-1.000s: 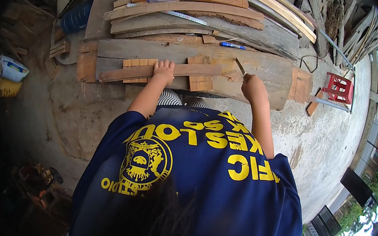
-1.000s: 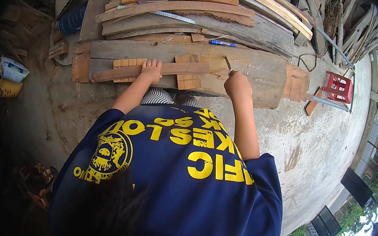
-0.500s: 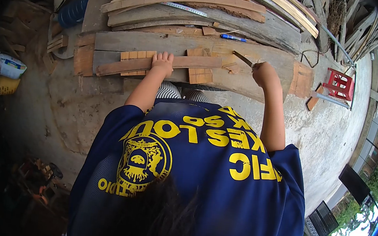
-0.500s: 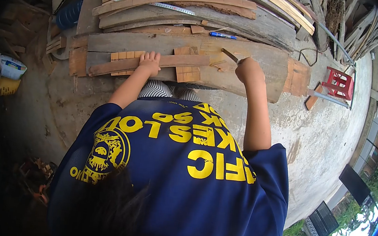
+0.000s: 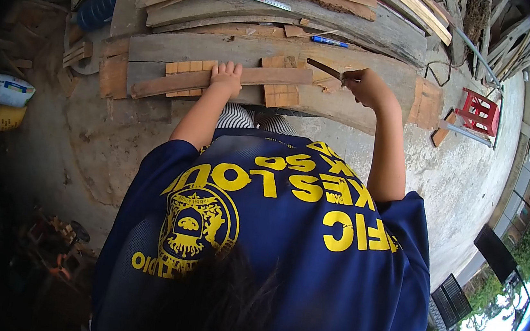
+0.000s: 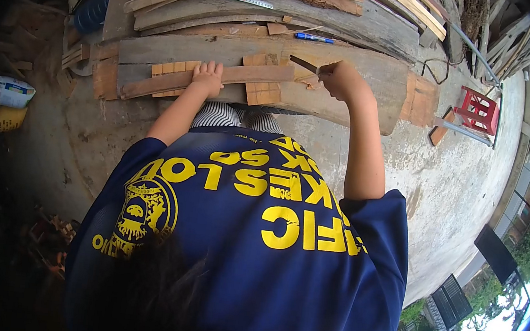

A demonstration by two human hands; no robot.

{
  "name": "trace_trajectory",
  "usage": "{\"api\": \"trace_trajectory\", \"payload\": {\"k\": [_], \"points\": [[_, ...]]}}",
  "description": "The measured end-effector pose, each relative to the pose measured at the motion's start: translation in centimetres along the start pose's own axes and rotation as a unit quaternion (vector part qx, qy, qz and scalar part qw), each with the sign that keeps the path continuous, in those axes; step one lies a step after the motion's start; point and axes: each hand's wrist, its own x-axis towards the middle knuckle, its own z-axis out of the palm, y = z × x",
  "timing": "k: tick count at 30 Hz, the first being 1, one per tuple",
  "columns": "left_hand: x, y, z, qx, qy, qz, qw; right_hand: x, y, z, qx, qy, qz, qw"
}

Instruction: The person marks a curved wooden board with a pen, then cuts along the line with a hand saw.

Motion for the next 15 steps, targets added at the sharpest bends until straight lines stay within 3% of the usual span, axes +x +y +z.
{"api": "trace_trajectory", "payload": {"k": [6,12,15], "points": [[0.2,0.0,-0.3,0.000,-0.019,-0.003,1.000,0.3,-1.1,-0.1,0.007,-0.027,-0.041,0.999],[0.2,-0.1,-0.3,-0.004,-0.022,0.004,1.000,2.3,0.3,-0.5,-0.044,-0.023,0.030,0.998],[0.3,0.1,-0.2,0.000,-0.020,0.002,1.000,4.3,3.1,-0.8,-0.174,0.033,0.114,0.978]]}}
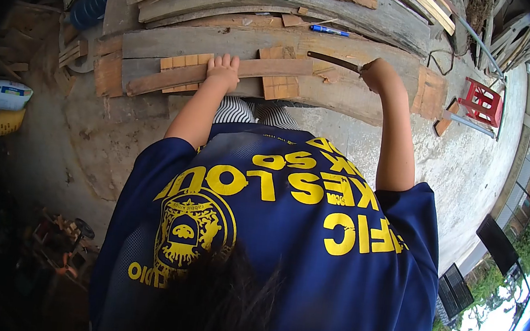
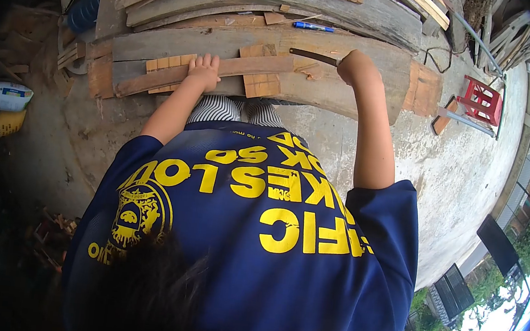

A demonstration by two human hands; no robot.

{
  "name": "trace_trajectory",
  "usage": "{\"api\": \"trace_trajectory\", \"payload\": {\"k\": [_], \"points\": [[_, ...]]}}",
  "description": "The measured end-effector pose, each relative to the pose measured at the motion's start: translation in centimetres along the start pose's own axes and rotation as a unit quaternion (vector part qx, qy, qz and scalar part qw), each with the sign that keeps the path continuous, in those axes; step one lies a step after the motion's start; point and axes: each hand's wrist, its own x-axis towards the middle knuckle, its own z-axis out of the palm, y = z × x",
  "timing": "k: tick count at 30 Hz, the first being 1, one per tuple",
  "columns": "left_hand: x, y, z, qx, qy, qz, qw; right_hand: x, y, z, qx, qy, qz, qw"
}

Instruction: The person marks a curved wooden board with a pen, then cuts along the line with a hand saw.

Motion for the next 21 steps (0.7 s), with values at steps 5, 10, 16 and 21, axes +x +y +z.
{"api": "trace_trajectory", "payload": {"k": [5,10,16,21], "points": [[0.1,-0.1,0.2,0.009,0.004,-0.005,1.000,-3.0,0.4,-2.0,-0.024,0.021,0.021,0.999],[0.2,-0.1,0.4,0.017,0.027,-0.008,0.999,-6.3,-2.4,-2.5,0.102,-0.026,-0.071,0.992],[0.1,-0.1,0.1,0.016,0.011,-0.003,1.000,-5.0,-3.3,-0.9,0.138,-0.048,-0.124,0.981],[0.0,0.0,-0.2,0.011,-0.001,-0.001,1.000,-4.2,-3.4,-1.2,0.145,-0.058,-0.142,0.977]]}}
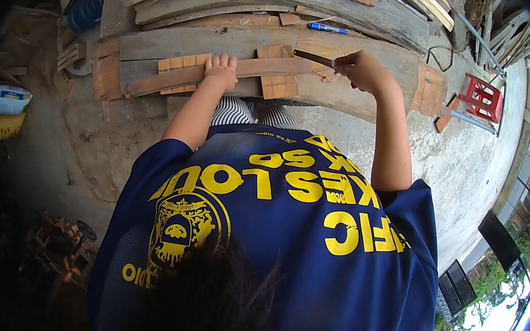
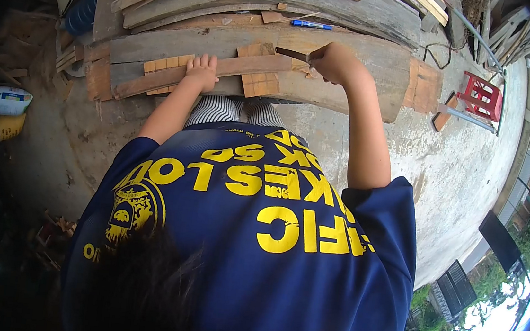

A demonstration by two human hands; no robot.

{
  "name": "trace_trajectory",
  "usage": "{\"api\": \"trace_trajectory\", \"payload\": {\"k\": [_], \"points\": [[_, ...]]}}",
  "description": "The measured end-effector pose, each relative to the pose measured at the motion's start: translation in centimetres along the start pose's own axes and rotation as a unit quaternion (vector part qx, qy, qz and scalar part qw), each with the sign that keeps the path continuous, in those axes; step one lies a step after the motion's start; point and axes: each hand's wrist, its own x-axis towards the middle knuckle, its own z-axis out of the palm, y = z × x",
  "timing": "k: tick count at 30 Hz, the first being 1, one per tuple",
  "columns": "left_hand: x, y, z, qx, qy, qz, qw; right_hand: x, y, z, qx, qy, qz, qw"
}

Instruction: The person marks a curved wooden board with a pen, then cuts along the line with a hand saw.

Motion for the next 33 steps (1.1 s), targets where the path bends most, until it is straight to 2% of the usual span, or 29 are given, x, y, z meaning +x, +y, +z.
{"api": "trace_trajectory", "payload": {"k": [3,5,6,8,11,13,15,17,18,22,24,26,28,30,33], "points": [[0.1,0.0,0.2,-0.003,0.002,-0.002,1.000,0.9,-0.6,-1.1,-0.019,-0.007,0.006,1.000],[0.0,-0.1,0.3,-0.002,0.009,-0.003,1.000,2.5,-0.1,-1.6,-0.098,0.008,0.074,0.992],[-0.1,0.0,0.1,-0.008,-0.003,-0.001,1.000,3.0,0.7,-1.5,-0.099,0.012,0.072,0.992],[-0.3,0.0,-0.4,-0.014,-0.005,-0.004,1.000,4.1,2.4,-1.6,-0.179,0.086,0.114,0.973],[-0.3,-0.1,0.4,-0.011,0.032,-0.007,0.999,0.6,3.0,-1.1,-0.200,0.200,0.115,0.952],[-0.2,-0.1,0.4,-0.024,0.029,0.000,0.999,-3.4,1.1,-1.2,-0.094,0.209,0.098,0.968],[-0.4,-0.1,0.3,-0.028,0.034,0.001,0.999,-4.9,1.9,0.9,0.003,0.276,0.002,0.961],[-0.1,0.0,0.5,-0.033,0.038,-0.003,0.999,-7.0,-0.2,2.5,0.034,0.259,0.035,0.965],[0.0,-0.1,0.5,-0.036,0.031,0.001,0.999,-6.4,1.0,4.5,0.045,0.298,-0.010,0.953],[-0.3,-0.1,1.3,-0.041,0.066,-0.003,0.997,-6.3,1.8,8.7,0.027,0.239,0.017,0.971],[0.0,-0.4,2.2,-0.048,0.119,0.017,0.992,-6.4,2.0,10.0,0.040,0.220,0.000,0.975],[0.3,-0.9,2.3,-0.054,0.116,0.019,0.992,-6.6,1.5,10.6,0.038,0.194,0.017,0.980],[-1.2,-1.3,2.3,-0.033,0.177,0.047,0.983,-7.2,0.7,10.8,0.031,0.207,0.010,0.978],[-2.4,-2.1,1.3,-0.030,0.147,0.041,0.988,-7.6,-0.1,10.6,0.017,0.190,0.012,0.981],[-4.2,-4.5,1.3,-0.012,0.180,-0.013,0.983,-7.9,-0.3,10.8,0.014,0.189,0.009,0.982]]}}
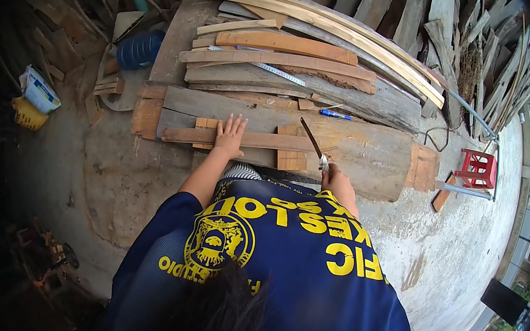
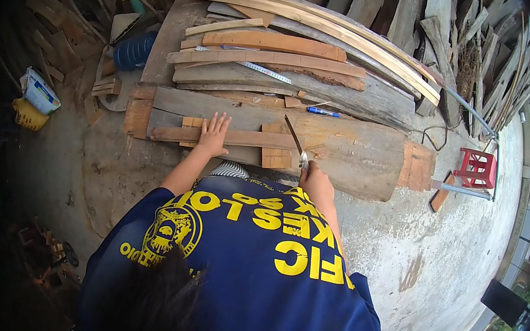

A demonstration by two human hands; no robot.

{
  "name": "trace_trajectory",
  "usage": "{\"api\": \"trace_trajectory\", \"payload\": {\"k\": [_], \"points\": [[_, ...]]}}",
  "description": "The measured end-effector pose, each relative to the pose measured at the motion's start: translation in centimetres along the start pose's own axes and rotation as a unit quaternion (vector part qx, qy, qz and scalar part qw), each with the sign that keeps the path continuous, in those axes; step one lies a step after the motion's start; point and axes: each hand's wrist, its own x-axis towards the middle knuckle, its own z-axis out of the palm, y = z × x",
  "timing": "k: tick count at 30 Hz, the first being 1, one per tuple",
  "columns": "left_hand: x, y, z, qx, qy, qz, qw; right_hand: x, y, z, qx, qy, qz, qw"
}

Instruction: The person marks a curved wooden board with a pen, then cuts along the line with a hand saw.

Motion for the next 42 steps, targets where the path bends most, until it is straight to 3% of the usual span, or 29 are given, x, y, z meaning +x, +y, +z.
{"api": "trace_trajectory", "payload": {"k": [4,8,11,14,16,18,25,33,40,42], "points": [[-1.0,-2.9,0.4,-0.074,-0.028,-0.116,0.990,0.7,1.3,1.2,-0.007,-0.004,-0.025,1.000],[-1.7,-3.7,0.9,-0.111,-0.046,-0.166,0.979,1.7,4.2,4.0,0.032,0.004,-0.076,0.997],[-1.8,-3.6,1.5,-0.117,-0.025,-0.157,0.980,1.9,5.4,5.3,0.041,-0.001,-0.080,0.996],[-2.0,-3.7,1.8,-0.125,-0.022,-0.146,0.981,1.4,4.9,5.2,0.068,-0.030,0.007,0.997],[-1.6,-3.8,3.0,-0.139,0.047,-0.146,0.978,1.4,4.7,5.4,0.069,-0.028,0.023,0.997],[-1.7,-3.7,3.3,-0.134,0.044,-0.143,0.980,1.1,4.2,5.4,0.071,-0.014,0.046,0.996],[-1.2,-3.0,3.9,-0.072,0.030,-0.140,0.987,1.5,4.4,7.0,0.117,0.015,0.004,0.993],[-0.8,-1.9,4.0,-0.091,0.062,-0.146,0.983,1.1,1.6,6.1,0.093,-0.055,-0.027,0.994],[0.2,-1.5,4.1,-0.118,0.089,-0.109,0.983,0.6,-1.0,5.6,0.017,-0.106,-0.026,0.994],[0.3,-1.7,3.8,-0.141,0.087,-0.096,0.982,0.0,-1.9,4.9,-0.006,-0.098,0.022,0.995]]}}
